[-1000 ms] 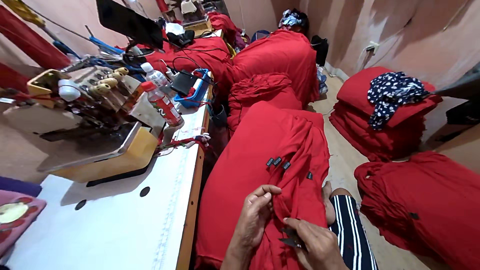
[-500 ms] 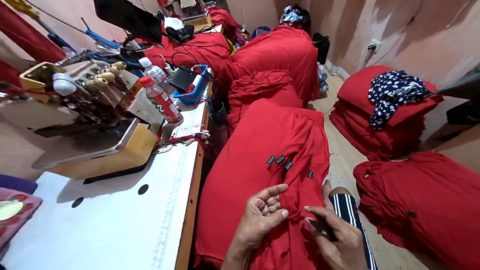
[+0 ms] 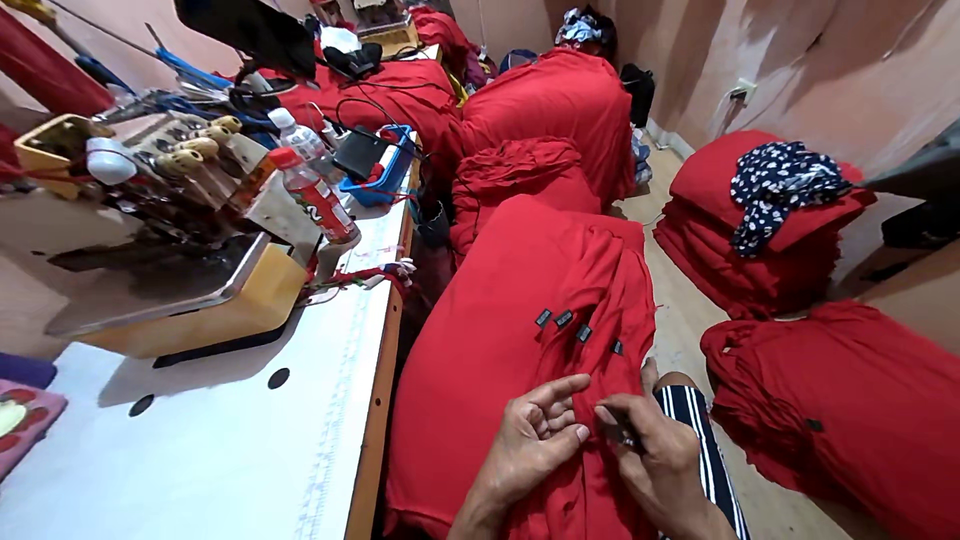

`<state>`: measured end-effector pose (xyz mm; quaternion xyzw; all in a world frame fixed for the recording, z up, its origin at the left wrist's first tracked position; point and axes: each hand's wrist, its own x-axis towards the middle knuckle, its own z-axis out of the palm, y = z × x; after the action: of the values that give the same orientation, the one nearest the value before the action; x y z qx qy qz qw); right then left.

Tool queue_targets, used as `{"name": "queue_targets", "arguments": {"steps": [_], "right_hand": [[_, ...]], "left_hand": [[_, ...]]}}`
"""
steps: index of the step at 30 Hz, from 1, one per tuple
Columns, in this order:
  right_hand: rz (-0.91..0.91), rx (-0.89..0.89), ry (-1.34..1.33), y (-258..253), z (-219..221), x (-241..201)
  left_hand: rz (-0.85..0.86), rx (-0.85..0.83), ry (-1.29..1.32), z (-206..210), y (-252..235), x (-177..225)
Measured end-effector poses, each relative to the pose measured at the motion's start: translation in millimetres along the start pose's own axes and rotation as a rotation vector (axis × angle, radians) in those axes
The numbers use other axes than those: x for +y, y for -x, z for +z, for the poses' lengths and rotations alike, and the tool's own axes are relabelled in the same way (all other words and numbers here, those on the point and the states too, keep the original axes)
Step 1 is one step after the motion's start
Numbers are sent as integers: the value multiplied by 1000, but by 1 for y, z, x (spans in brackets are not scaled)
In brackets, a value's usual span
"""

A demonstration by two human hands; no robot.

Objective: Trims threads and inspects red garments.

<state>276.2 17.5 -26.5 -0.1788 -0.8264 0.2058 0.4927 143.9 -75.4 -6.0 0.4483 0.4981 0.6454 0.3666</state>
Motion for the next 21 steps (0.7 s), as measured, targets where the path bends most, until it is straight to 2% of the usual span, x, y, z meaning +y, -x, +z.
{"name": "queue_targets", "arguments": {"steps": [4, 11, 17, 21], "right_hand": [[186, -62, -192, -4, -7, 1], [342, -82, -330, 4, -12, 3], [364, -46, -374, 3, -16, 0], [298, -146, -428, 6, -13, -1]], "left_hand": [[-33, 0, 62, -3, 0, 2], [2, -14, 131, -6, -3, -3], [0, 36, 160, -6, -3, -5], [-29, 70, 179, -5, -4, -4]]}}
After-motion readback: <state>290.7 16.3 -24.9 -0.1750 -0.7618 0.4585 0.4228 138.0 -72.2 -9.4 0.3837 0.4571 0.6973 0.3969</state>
